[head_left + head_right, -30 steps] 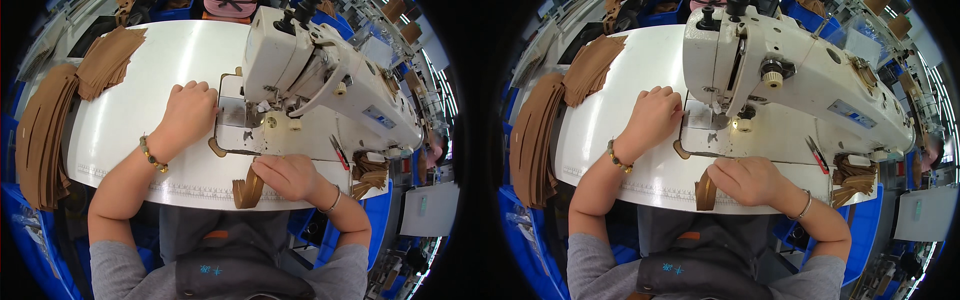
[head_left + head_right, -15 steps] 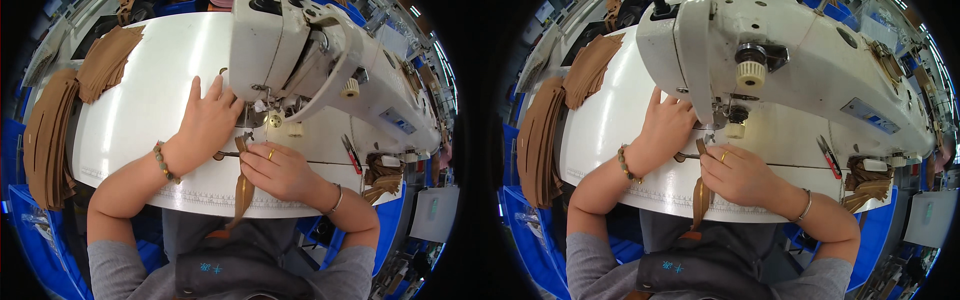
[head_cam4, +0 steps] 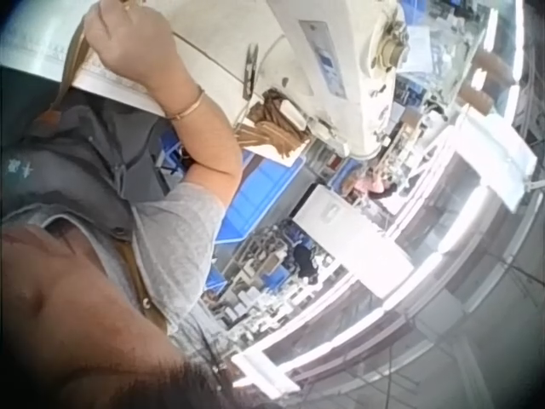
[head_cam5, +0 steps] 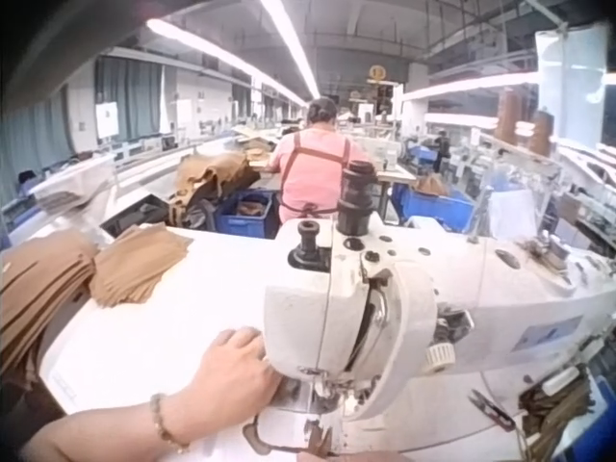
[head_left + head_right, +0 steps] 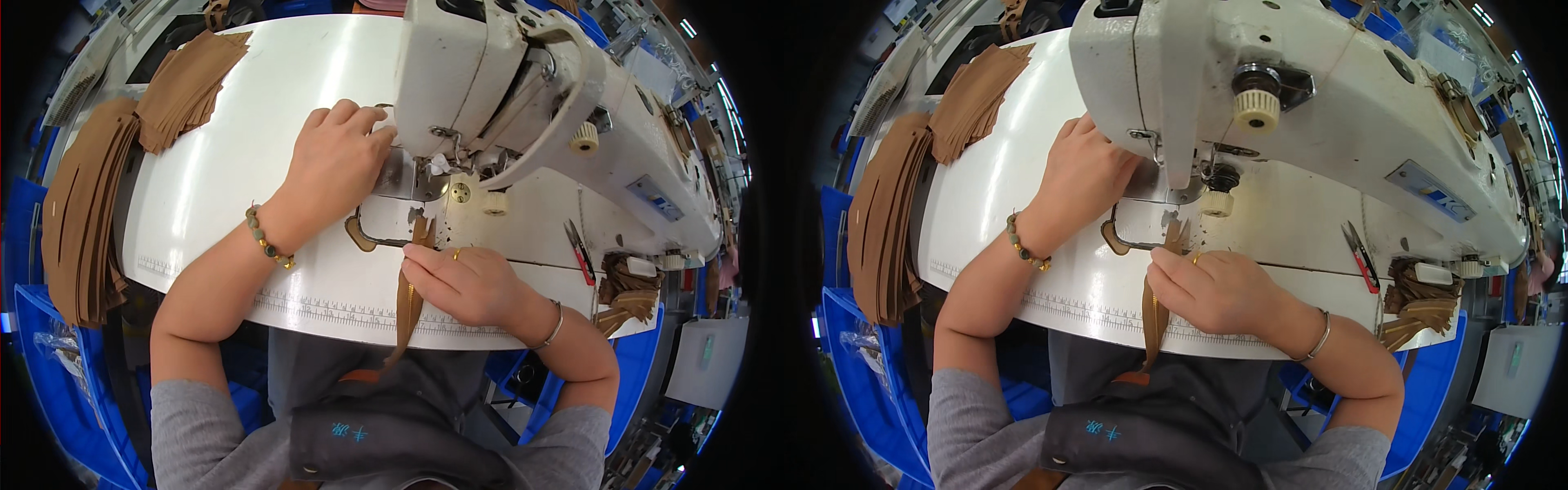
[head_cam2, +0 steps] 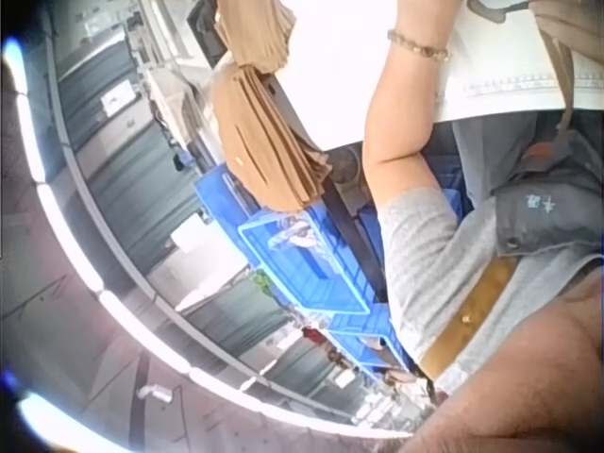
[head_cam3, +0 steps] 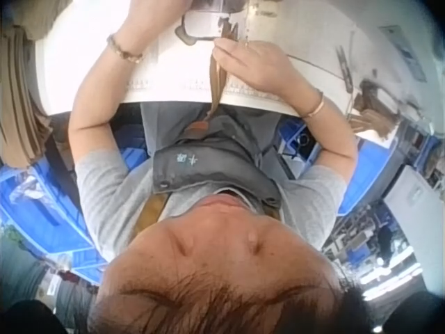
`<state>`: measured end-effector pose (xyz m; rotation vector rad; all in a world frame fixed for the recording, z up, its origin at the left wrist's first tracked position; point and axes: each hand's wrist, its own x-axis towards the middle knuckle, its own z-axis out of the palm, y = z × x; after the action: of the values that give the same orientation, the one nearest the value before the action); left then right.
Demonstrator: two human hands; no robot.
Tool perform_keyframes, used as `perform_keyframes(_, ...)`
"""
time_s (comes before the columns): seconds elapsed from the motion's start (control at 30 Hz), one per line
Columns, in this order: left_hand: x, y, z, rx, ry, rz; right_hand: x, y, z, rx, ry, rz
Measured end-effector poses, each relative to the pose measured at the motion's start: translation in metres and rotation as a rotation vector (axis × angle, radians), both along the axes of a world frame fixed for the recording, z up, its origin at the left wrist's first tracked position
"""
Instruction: Sewing a zipper into a leather piece and assembling leather pouches at a sewing station.
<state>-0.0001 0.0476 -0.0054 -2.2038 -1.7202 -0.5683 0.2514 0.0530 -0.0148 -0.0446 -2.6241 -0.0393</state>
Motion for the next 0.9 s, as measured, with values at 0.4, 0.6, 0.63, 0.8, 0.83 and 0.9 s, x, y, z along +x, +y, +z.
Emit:
perform_keyframes(0.4,-0.001,-0.007,0.004,-0.071,-0.025,0.003,0.002,0.004,0.003,-0.191,0.079,0.110)
perform_keyframes(0.6,-0.013,0.006,-0.013,-0.102,0.085,0.063,-0.001,0.002,0.007,-0.002,0.232,0.162)
perform_keyframes(0.63,-0.021,0.012,-0.014,-0.163,0.029,0.151,0.000,0.001,0.009,0.045,0.198,0.125)
perform_keyframes(0.8,-0.088,0.020,-0.007,-0.081,-0.067,0.379,0.003,-0.001,0.012,0.148,0.112,0.087)
perform_keyframes(0.83,-0.106,0.018,-0.002,-0.067,-0.049,0.392,0.003,0.000,0.012,0.123,0.081,0.085)
perform_keyframes(0.9,-0.144,0.010,0.009,-0.010,0.034,0.488,0.003,0.001,0.010,0.096,0.054,0.082)
